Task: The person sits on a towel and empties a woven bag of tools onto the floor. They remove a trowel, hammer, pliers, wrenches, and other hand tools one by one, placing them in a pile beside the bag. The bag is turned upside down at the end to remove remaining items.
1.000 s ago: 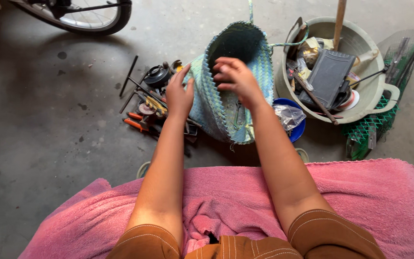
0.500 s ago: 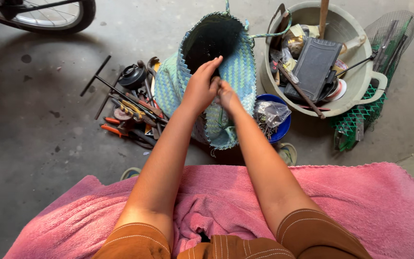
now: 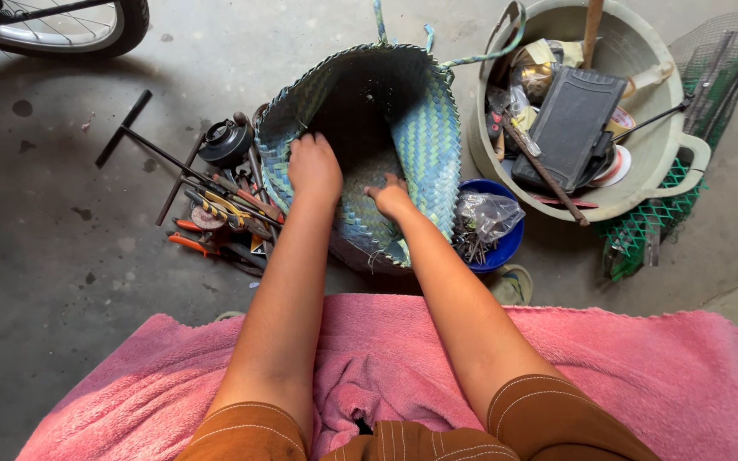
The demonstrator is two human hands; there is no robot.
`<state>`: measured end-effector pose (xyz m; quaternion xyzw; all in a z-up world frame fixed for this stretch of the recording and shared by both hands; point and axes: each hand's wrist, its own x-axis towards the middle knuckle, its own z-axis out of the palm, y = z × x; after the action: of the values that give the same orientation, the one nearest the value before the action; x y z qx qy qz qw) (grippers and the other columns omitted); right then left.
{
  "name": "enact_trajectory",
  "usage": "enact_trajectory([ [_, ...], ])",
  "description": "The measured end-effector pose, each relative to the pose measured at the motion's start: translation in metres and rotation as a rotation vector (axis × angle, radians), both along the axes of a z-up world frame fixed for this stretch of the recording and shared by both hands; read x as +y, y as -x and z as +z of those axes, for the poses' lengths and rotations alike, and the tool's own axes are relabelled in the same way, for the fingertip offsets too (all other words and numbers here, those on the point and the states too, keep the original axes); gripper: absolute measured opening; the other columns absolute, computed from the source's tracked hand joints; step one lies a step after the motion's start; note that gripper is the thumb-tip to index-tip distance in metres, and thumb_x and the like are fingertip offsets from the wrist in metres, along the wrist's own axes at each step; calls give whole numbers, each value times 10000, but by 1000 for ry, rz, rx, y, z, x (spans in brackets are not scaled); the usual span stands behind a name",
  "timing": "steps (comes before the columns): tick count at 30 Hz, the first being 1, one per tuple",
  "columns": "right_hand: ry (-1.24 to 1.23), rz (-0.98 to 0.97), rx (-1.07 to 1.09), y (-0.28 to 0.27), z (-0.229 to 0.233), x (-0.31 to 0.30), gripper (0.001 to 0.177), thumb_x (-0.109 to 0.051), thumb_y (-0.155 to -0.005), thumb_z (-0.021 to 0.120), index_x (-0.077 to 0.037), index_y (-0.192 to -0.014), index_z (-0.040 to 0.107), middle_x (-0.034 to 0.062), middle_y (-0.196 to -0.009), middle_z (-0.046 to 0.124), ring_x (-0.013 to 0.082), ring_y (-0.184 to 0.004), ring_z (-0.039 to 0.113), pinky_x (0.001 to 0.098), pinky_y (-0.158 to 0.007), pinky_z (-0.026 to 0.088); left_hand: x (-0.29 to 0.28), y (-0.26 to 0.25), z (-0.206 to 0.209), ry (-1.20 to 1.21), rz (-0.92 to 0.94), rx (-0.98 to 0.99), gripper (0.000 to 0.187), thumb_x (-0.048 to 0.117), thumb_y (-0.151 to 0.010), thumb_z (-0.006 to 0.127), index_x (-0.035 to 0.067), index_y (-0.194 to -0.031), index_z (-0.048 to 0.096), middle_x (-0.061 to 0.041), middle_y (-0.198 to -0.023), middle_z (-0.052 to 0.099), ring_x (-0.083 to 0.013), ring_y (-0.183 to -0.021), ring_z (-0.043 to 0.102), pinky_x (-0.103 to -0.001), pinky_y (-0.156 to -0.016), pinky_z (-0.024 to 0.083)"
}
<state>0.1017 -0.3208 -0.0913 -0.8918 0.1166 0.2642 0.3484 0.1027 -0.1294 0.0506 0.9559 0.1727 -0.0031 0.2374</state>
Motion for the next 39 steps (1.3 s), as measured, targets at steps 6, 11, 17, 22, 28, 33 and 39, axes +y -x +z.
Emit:
enact_trajectory([
  [6,143,58,139,7,-6,8,976,-559,-810,741,-104,-1571,331,376,-1608,122,504,-1488,237,448,-1214,286,0,5,-49,-417,-305,402,305,179,-1013,491,177,-1162,758,-39,-1237,693,-236,-1200,607,-381,-910,498],
  [11,156,117,190,18,-2,13,827,-531,-878,682,-83,-1525,428,390,-1622,113,509,-1493,206,444,-1216,279,2,4,-85,-568,-395,440,344,206,-975,507,157,-1238,724,-20,-1267,669,-222,-1222,561,-406,-935,442],
  [17,196,199,105,23,-7,14,714,-483,-916,656,-19,-1446,539,357,-1504,432,496,-1513,213,443,-1234,266,7,11,-142,-615,-334,341,335,289,-960,474,256,-1216,688,-19,-1354,620,-221,-1333,484,-456,-1063,338],
  [22,116,178,92,24,6,16,623,-455,-909,622,-73,-1401,594,355,-1458,452,477,-1429,350,438,-1194,320,10,3,-171,-444,-270,433,532,274,-1045,437,316,-1575,431,-76,-1250,697,-278,-1247,590,-491,-1098,327],
  [28,172,242,220,30,41,21,625,-462,-954,628,-24,-1389,528,378,-1399,476,490,-1325,481,470,-1123,406,8,-12,-172,-429,-256,562,599,237,-1064,413,294,-1652,317,-114,-1290,697,-291,-1228,619,-509,-1202,257],
  [33,163,233,190,38,51,19,608,-348,-913,705,-10,-1371,489,318,-1354,567,452,-1271,572,463,-1076,467,15,-15,-195,-489,-208,370,655,240,-978,441,222,-1615,289,-141,-1526,505,-347,-1439,399,-575,-1136,228],
  [39,244,118,126,37,50,12,744,-317,-848,796,97,-1351,436,326,-1215,657,447,-1172,642,458,-1025,504,16,-21,-217,-417,-228,458,624,239,-1008,409,233,-1615,262,-138,-1639,332,-373,-1518,267,-588,-1193,163],
])
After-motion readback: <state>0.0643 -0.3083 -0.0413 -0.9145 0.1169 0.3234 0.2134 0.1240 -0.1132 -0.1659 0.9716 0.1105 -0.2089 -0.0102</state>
